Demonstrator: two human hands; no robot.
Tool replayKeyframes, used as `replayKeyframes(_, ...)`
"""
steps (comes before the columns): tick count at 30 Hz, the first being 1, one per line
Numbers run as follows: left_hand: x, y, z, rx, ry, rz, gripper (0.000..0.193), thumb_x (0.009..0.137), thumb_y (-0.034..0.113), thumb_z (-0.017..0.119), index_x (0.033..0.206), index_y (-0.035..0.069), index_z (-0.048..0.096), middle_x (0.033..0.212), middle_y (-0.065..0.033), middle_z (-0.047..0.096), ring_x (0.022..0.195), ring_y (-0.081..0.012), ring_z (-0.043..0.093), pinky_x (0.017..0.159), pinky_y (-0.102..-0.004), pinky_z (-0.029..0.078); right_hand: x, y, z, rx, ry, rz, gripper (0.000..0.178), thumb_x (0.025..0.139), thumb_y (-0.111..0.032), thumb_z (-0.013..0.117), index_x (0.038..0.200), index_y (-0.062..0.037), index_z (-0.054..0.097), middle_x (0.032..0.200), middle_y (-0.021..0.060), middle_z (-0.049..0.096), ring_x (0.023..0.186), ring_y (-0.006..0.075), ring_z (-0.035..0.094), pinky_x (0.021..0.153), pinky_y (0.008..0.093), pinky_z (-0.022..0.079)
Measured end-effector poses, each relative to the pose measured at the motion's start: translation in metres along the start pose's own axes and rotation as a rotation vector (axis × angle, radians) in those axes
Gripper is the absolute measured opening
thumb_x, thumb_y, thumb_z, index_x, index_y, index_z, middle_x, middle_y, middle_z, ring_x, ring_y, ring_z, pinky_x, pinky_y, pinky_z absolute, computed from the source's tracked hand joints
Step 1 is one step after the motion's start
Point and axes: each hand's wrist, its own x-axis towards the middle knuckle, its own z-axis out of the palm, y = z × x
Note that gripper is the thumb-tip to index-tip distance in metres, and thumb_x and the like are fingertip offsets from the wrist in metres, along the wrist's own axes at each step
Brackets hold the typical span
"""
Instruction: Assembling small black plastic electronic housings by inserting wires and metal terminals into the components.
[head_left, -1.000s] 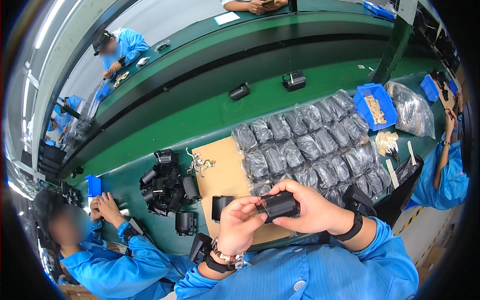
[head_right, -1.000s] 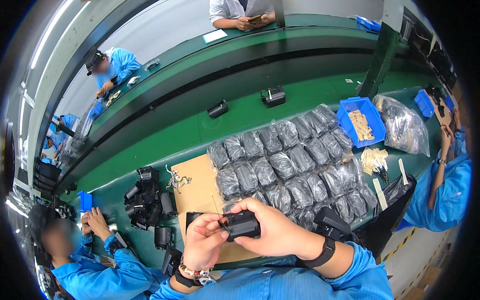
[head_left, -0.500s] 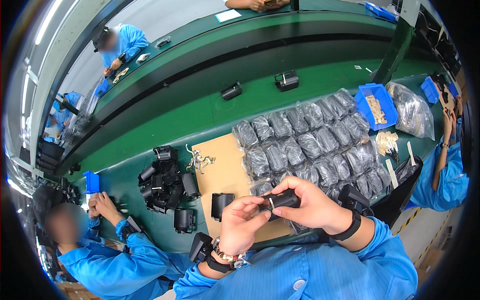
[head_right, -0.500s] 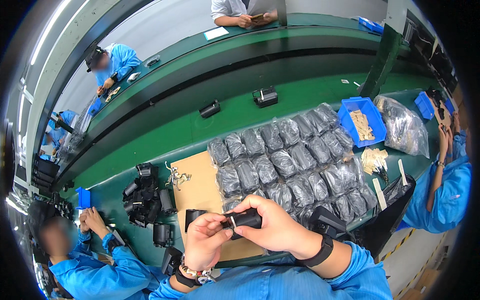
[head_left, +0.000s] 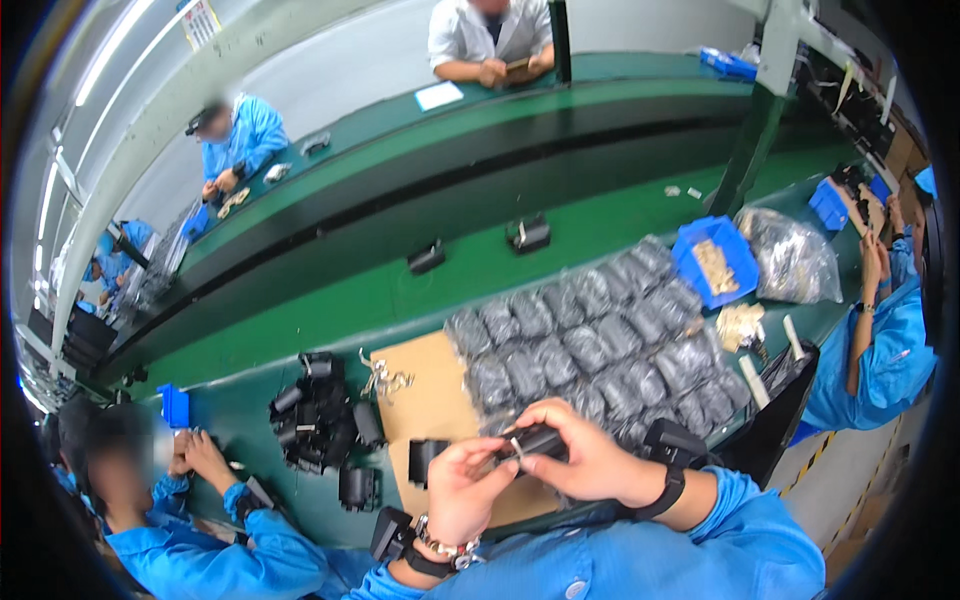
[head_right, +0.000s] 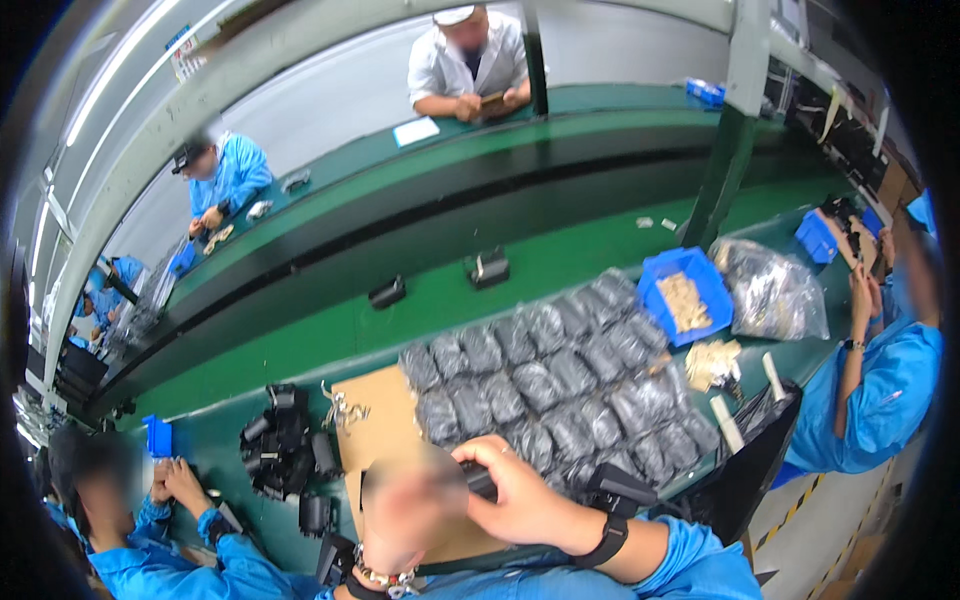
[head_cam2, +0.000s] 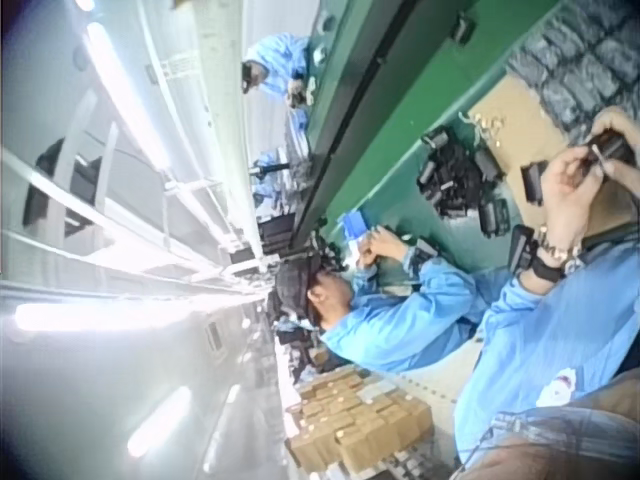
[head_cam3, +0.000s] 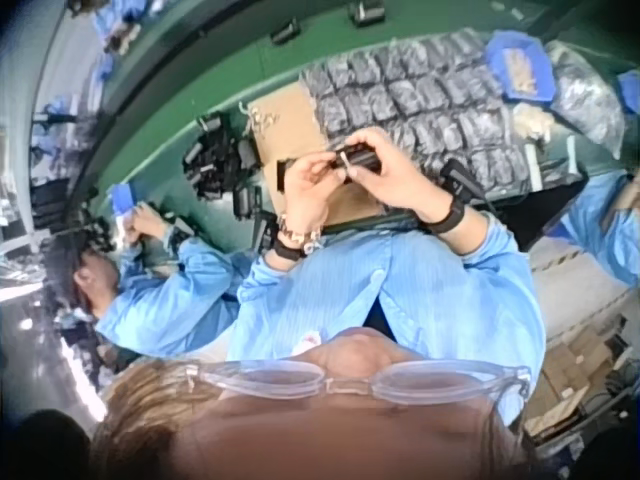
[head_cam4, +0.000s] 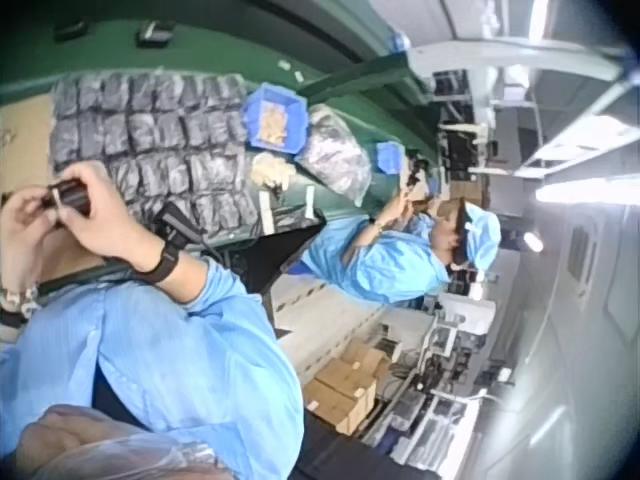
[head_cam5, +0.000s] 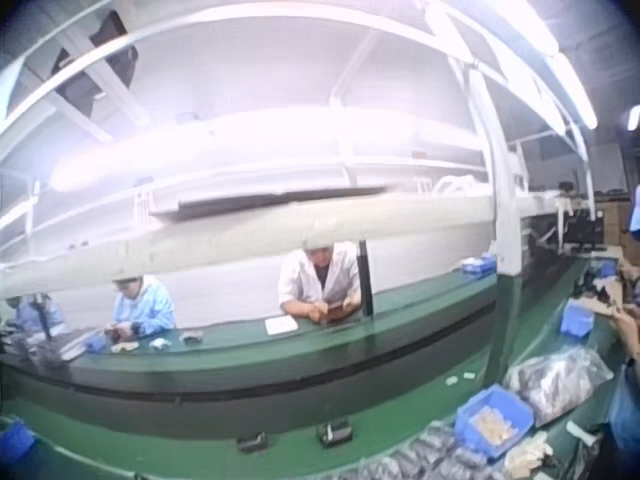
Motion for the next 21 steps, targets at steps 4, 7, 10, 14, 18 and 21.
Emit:
replayKeyframes(4, -0.001, 0.011, -0.006, -0.013, 0.064, 0.104, 0.032, 0.073, -0.017, 0.060, 0.101, -0.002, 0.057, 0.102, -0.0127, 0.061, 0.096, -0.0181, 0.059, 0.080, -0.0282, 0.050, -0.005, -0.018, -0.013, -0.004, -0.071, 0.027, 0.067, 0.071, -0.013, 0.075, 0.128, -0.0089, 0.042, 0.130, 0.0159, 0.033, 0.121, 0.0309, 0.035, 0.091, 0.0378, 0.041)
replayKeyframes(7, -0.006, 0.041, -0.024, -0.009, 0.276, 0.373, 0.031, 0.075, -0.013, 0.057, 0.103, 0.000, 0.054, 0.097, -0.0070, 0.059, 0.083, -0.0140, 0.057, 0.070, -0.0255, 0.048, -0.013, -0.018, -0.041, -0.279, 0.016, -0.058, 0.065, 0.069, -0.019, 0.076, 0.125, -0.0070, 0.044, 0.129, 0.0204, 0.034, 0.120, 0.0337, 0.036, 0.093, 0.0397, 0.039)
replayKeyframes(10, -0.004, 0.086, -0.064, 0.093, 0.623, 0.831, 0.029, 0.083, -0.004, 0.056, 0.111, 0.000, 0.049, 0.101, -0.0075, 0.058, 0.091, -0.0136, 0.056, 0.076, -0.0244, 0.047, -0.033, -0.018, -0.063, -0.289, 0.250, 0.010, 0.058, 0.070, -0.014, 0.072, 0.122, -0.0076, 0.048, 0.129, 0.0139, 0.041, 0.116, 0.0253, 0.045, 0.087, 0.0353, 0.043)
replayKeyframes(14, -0.022, 0.114, -0.142, 0.555, 0.833, 0.931, 0.023, 0.086, -0.005, 0.054, 0.108, -0.001, 0.049, 0.106, -0.0101, 0.056, 0.094, -0.0149, 0.056, 0.081, -0.0253, 0.046, -0.042, -0.006, -0.079, -0.181, 0.383, 0.059, 0.051, 0.074, -0.010, 0.065, 0.121, -0.0047, 0.048, 0.128, 0.0097, 0.043, 0.113, 0.0185, 0.045, 0.088, 0.0293, 0.036)
replayKeyframes(18, -0.028, 0.098, -0.173, 0.602, 0.880, 0.792, 0.022, 0.083, -0.007, 0.057, 0.104, -0.002, 0.049, 0.100, -0.0084, 0.057, 0.092, -0.0131, 0.056, 0.080, -0.0241, 0.046, -0.035, -0.001, -0.084, -0.103, 0.382, 0.064, 0.050, 0.074, -0.010, 0.065, 0.121, -0.0042, 0.048, 0.128, 0.0093, 0.043, 0.108, 0.0163, 0.047, 0.088, 0.0281, 0.036)
replayKeyframes(21, -0.032, 0.075, -0.168, 0.675, 1.049, 0.868, 0.024, 0.081, -0.008, 0.060, 0.101, -0.003, 0.049, 0.096, -0.0088, 0.058, 0.087, -0.0134, 0.058, 0.078, -0.0248, 0.050, -0.034, -0.002, -0.083, -0.158, 0.390, 0.042, 0.047, 0.074, -0.010, 0.064, 0.118, -0.0037, 0.049, 0.126, 0.0096, 0.045, 0.108, 0.0166, 0.047, 0.088, 0.0275, 0.036)
